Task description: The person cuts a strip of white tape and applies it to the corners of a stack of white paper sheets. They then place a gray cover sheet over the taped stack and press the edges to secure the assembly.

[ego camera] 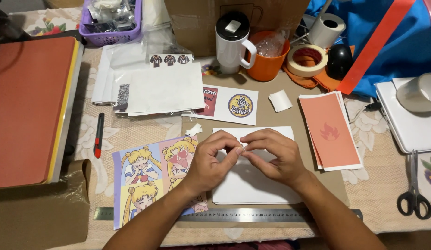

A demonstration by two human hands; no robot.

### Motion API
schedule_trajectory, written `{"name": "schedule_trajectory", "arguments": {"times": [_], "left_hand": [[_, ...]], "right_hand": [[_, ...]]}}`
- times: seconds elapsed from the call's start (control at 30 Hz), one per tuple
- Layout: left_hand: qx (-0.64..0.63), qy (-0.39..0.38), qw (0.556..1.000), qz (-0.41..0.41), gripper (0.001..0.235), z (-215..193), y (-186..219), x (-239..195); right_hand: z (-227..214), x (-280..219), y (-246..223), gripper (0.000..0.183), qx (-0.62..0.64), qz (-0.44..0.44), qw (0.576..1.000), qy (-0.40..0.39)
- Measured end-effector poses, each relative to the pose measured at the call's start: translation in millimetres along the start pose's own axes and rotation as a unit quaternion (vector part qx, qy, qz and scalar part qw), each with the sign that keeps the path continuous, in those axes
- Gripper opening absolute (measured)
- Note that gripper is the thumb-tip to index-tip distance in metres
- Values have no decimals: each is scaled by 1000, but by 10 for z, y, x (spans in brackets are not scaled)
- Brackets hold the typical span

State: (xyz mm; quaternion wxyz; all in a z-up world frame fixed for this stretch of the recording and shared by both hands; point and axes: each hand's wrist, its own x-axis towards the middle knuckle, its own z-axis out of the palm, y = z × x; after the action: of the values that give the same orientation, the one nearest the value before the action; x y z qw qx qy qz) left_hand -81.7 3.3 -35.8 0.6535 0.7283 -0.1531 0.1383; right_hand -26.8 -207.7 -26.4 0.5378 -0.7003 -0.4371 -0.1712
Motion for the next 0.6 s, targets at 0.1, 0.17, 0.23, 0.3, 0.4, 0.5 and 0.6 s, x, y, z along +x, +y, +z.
{"name": "schedule_trajectory", "arguments": {"times": [0.1,0.17,0.23,0.3,0.4,0.5,0.6], "left_hand": [[36,6,999,27,8,7,-2,17],[49,7,998,32,6,-37,3,31],[61,6,997,39,5,-70,-27,63],[47,72,996,33,10,-92,-95,99],[97,77,990,62,11,-61,-124,387],[166,50,980,98,12,119,-239,962],[228,-1,960,161,20,467,-203,1660]], "right_hand": [[-10,-18,47,3,37,30,999,6],[-78,-35,104,6,38,39,998,23],[-158,-66,183,9,36,46,997,43],[-245,-122,280,16,46,115,984,131],[-416,-115,396,24,45,141,973,178],[-520,-109,495,26,18,161,973,161],[-641,-21,418,17,-133,176,974,53]]}}
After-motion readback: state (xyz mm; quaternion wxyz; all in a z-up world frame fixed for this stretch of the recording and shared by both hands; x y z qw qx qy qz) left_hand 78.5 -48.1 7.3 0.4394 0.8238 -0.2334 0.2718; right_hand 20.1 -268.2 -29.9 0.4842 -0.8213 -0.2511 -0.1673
